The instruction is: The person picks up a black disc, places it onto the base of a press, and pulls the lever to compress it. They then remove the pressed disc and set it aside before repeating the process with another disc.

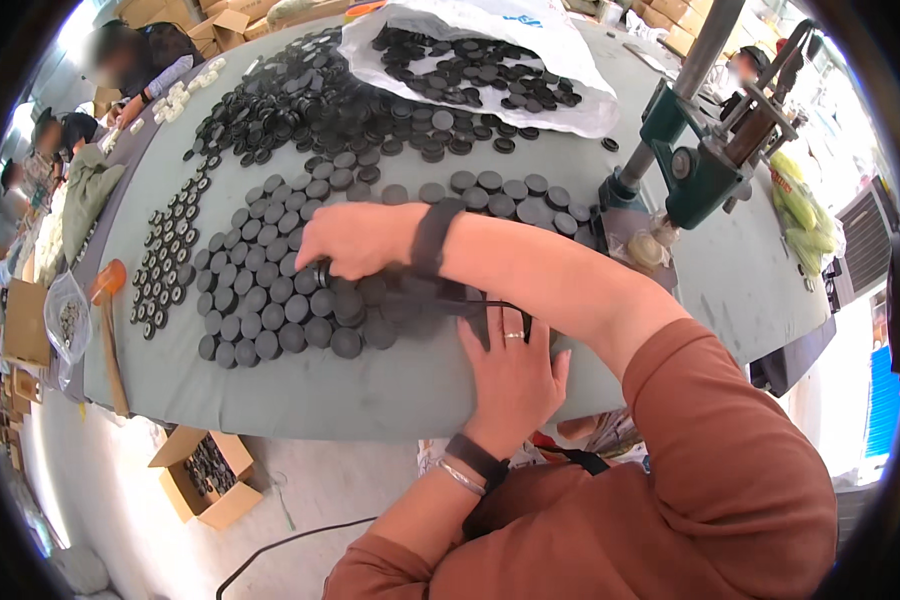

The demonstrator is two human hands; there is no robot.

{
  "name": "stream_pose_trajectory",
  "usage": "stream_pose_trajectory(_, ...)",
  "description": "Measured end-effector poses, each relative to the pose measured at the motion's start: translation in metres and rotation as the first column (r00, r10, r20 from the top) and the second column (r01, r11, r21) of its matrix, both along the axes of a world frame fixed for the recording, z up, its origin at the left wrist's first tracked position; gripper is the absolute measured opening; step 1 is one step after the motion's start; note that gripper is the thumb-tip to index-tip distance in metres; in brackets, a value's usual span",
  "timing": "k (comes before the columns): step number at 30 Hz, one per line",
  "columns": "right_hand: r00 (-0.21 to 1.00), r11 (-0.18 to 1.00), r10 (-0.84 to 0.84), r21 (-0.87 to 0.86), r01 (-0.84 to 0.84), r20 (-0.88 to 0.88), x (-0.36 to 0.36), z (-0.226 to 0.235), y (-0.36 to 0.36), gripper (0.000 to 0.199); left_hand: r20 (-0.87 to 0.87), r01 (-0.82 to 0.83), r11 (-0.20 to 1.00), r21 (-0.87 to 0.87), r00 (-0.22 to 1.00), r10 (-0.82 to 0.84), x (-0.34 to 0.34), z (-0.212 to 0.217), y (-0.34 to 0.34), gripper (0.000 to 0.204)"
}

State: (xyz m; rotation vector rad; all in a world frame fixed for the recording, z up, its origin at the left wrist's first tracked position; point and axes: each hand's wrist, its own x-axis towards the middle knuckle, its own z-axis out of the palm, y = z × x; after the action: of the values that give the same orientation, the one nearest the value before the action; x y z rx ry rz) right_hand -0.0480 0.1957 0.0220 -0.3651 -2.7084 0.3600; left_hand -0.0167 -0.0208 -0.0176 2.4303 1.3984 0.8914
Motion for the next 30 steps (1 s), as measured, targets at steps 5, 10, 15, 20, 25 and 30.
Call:
stream_pose_trajectory(5, 0.966, 0.964, -0.258, -0.055, 0.259, 0.030, 0.002, 0.010, -0.022, 0.028, -0.121, 0.001, 0.999, -0.051, 0.993, -0.007, -0.001, 0.003, 0.001, 0.046)
stream_pose_trajectory(10, 0.933, 0.831, -0.179, -0.460, 0.314, 0.313, 0.063, 0.006, -0.088, 0.024, -0.038, 0.057, 0.980, 0.189, 0.998, -0.051, -0.001, -0.002, -0.005, 0.021)
stream_pose_trajectory(15, 0.878, 0.814, -0.435, -0.329, 0.479, 0.200, 0.085, 0.001, -0.147, 0.023, -0.104, 0.313, 0.921, 0.231, 0.949, -0.297, -0.016, -0.008, -0.027, 0.023)
stream_pose_trajectory(20, 0.664, 0.656, -0.744, -0.273, 0.704, -0.076, 0.158, 0.020, -0.201, 0.023, -0.040, 0.188, 0.952, 0.243, 0.982, -0.183, -0.046, 0.002, -0.039, 0.032)
stream_pose_trajectory(25, 0.096, 0.295, -0.878, -0.371, 0.880, -0.470, 0.280, 0.064, -0.260, 0.022, -0.074, 0.143, 0.965, 0.220, 0.989, -0.130, -0.043, 0.024, -0.021, 0.034)
stream_pose_trajectory(30, -0.193, 0.189, -0.696, -0.436, 0.880, -0.692, 0.374, 0.134, -0.261, 0.037, -0.125, 0.175, 0.959, 0.224, 0.981, -0.150, 0.005, 0.040, 0.005, 0.035)
